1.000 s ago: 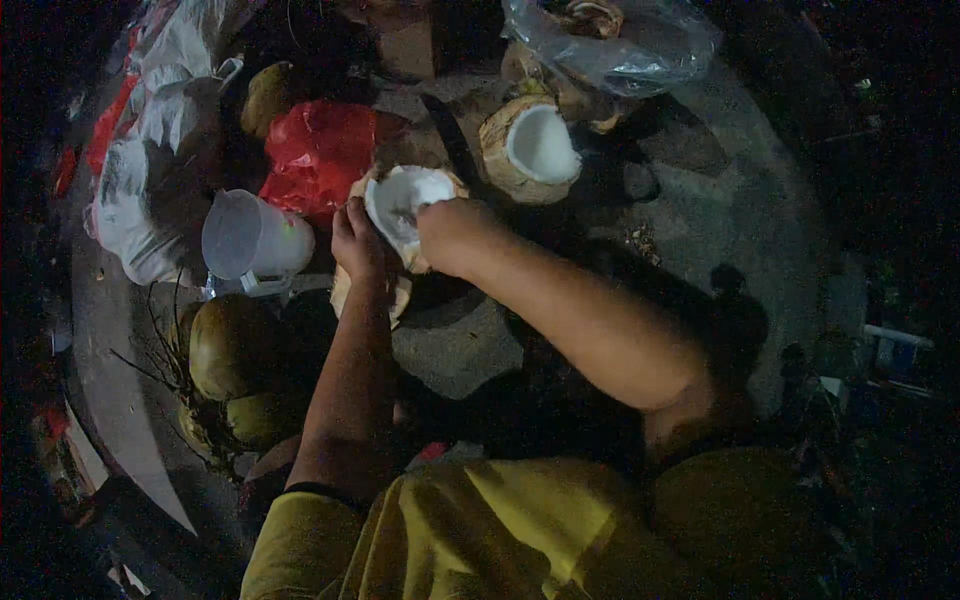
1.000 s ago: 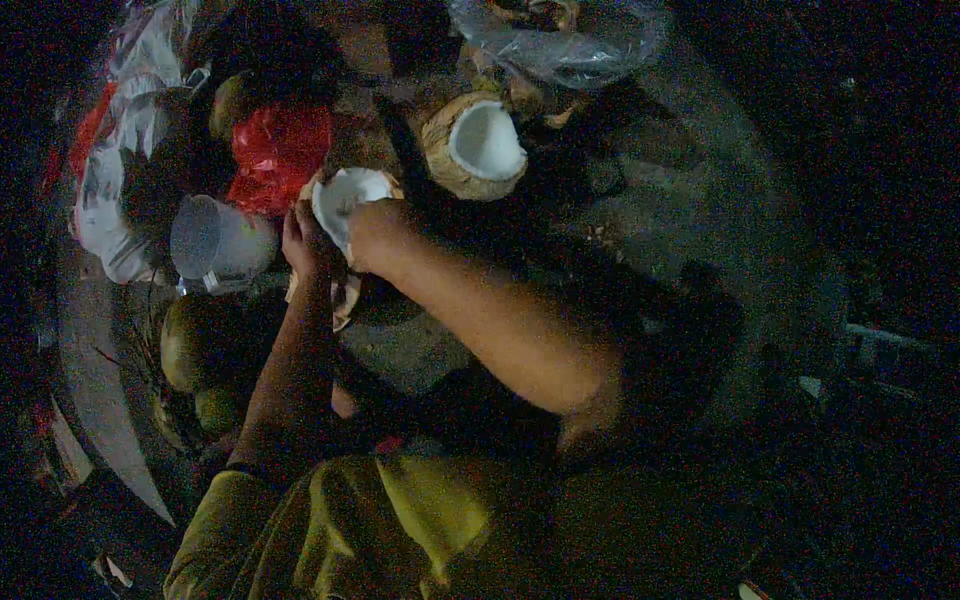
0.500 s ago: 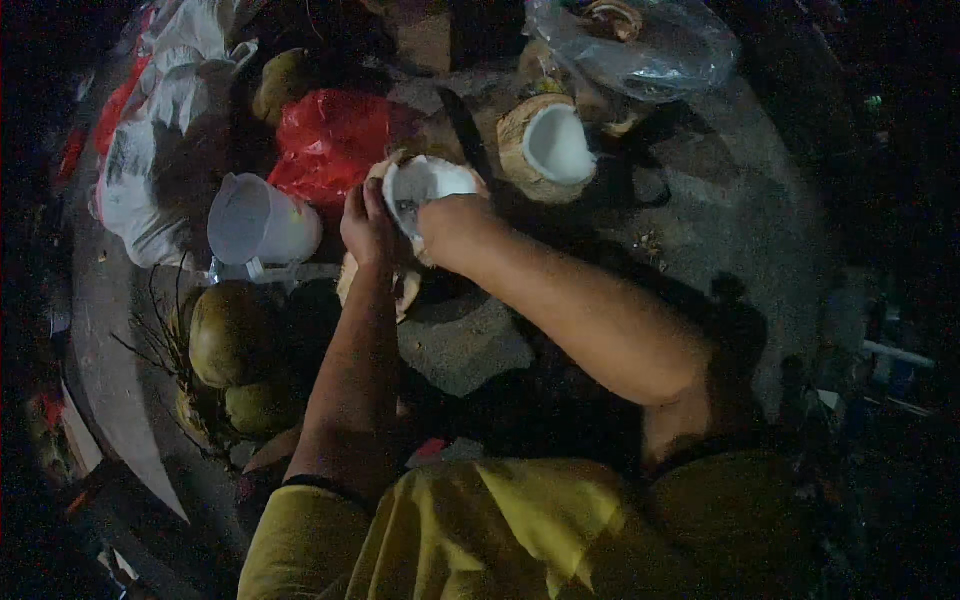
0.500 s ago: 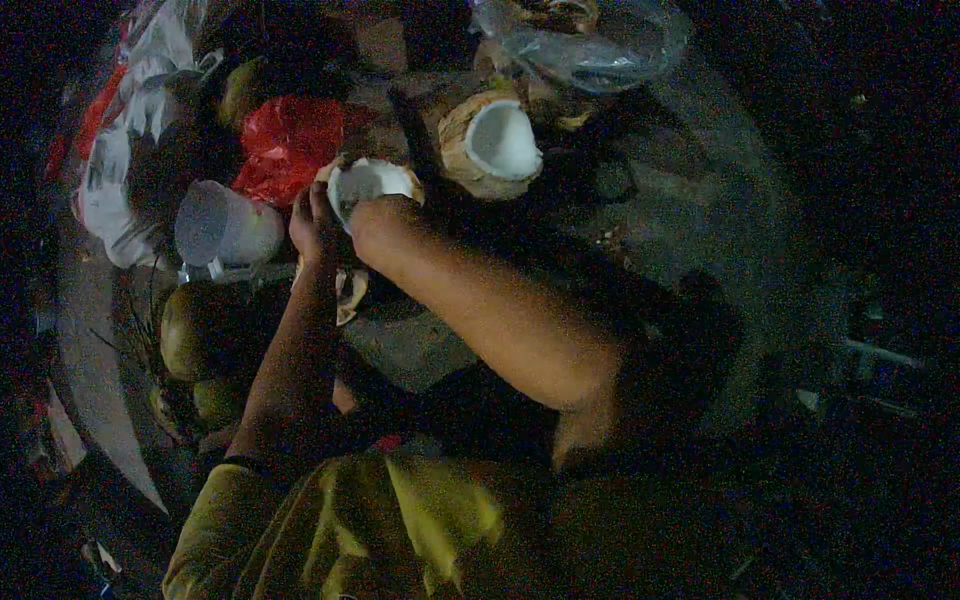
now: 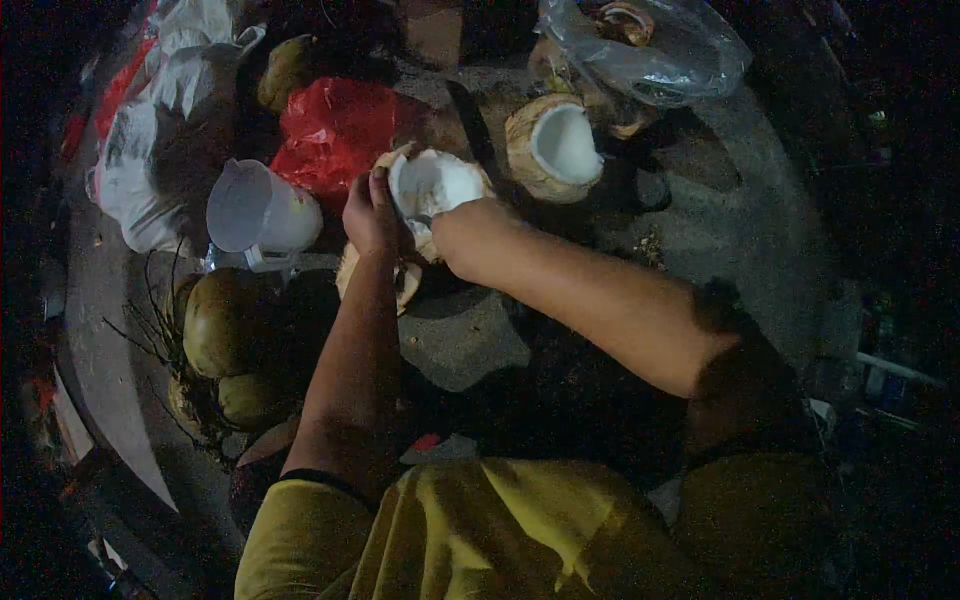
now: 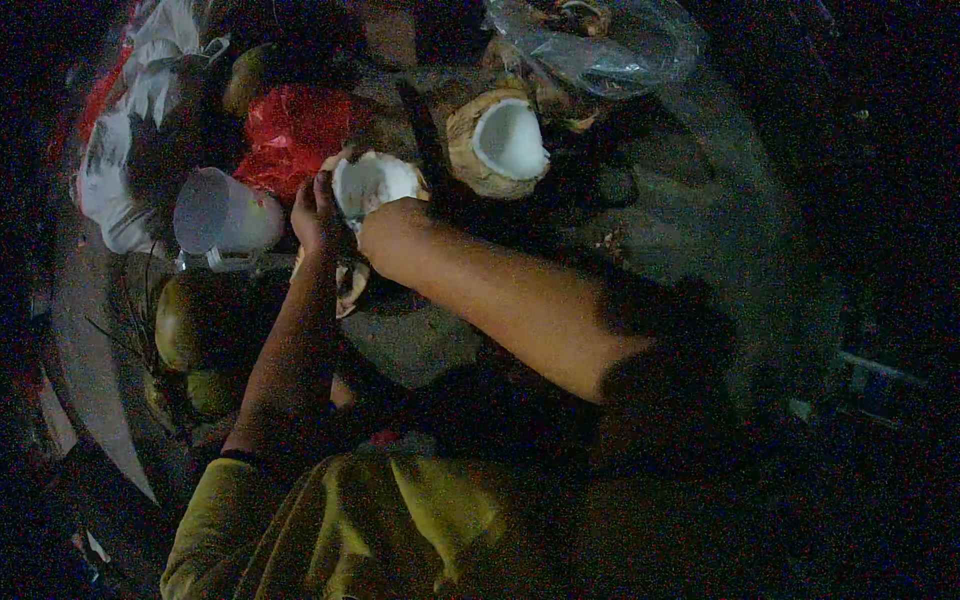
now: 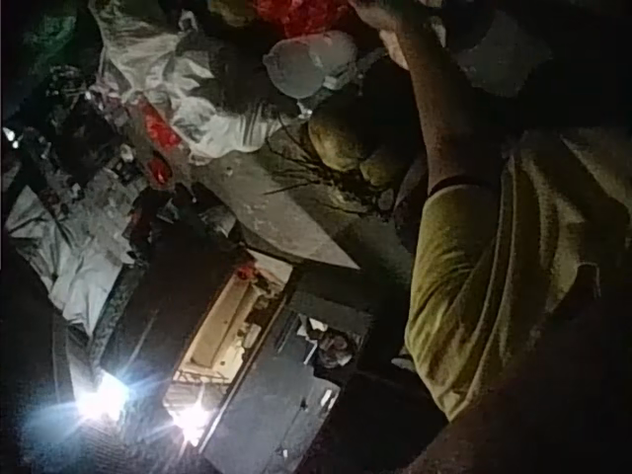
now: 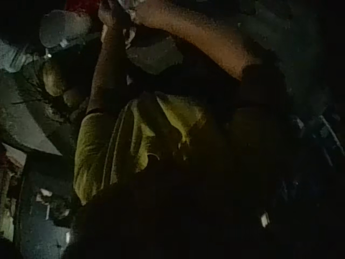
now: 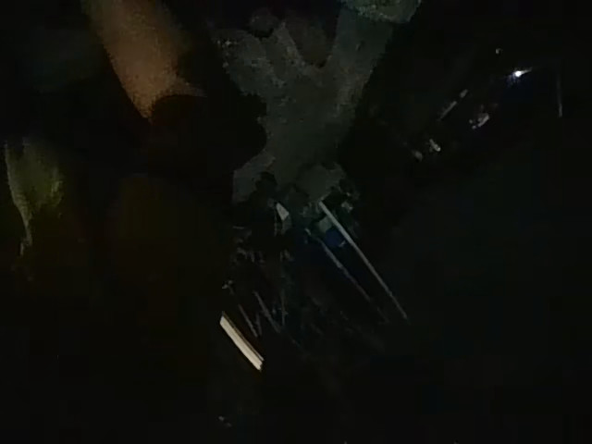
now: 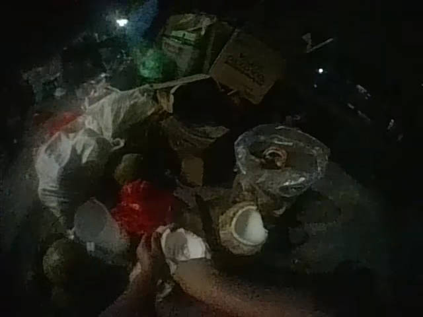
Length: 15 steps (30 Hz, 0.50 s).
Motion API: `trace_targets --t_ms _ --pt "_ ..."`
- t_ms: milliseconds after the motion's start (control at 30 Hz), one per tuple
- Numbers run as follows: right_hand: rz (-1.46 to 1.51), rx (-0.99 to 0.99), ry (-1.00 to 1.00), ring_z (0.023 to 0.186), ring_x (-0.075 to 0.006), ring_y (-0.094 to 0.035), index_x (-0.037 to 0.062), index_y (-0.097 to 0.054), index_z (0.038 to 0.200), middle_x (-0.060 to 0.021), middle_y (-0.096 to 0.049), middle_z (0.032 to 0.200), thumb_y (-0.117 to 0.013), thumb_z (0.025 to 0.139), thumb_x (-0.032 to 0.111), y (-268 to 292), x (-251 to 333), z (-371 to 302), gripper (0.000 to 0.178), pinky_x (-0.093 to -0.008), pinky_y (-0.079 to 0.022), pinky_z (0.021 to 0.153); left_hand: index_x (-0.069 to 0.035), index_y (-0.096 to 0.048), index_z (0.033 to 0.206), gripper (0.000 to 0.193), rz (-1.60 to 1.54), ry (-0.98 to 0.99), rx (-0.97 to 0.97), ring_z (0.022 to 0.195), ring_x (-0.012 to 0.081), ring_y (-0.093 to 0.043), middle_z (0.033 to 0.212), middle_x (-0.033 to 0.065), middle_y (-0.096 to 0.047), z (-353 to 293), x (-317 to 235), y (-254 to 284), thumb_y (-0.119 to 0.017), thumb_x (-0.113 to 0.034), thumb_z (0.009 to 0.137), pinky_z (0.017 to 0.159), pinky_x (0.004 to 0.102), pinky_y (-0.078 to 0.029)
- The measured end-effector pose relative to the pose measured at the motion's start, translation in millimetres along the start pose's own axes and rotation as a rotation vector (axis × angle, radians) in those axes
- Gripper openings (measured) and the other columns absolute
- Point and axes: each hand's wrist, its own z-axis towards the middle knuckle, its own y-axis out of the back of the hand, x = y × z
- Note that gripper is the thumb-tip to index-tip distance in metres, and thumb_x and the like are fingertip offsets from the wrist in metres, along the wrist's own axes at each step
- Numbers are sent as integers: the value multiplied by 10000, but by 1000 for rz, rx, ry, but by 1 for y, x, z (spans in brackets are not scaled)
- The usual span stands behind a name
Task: The person scoops meat out of a coconut shell using a spoon and places it into a small plastic bag.
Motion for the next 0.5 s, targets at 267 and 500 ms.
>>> trace_targets --t_ms 267,500 --pt "69 -59 -19 709 -282 -558 11 -576 777 -152 -569 771 -439 676 94 5 -7 5 189 -362 -442 624 -41 -530 912 342 82 -34 -14 786 283 -530 838 169 -548 -3 -13 -2 -430 -336 770 681 313 -392" --pt "-12 31 -12 694 -282 -559 16 -575 759 -162 -565 748 -442 663 82 -7 -23 5 177 -372 -442 621 -46 -531 896 338 196 -123 -6 785 307 -524 823 170 -549 -1 -24 3 -440 -343 761 681 328 -389"
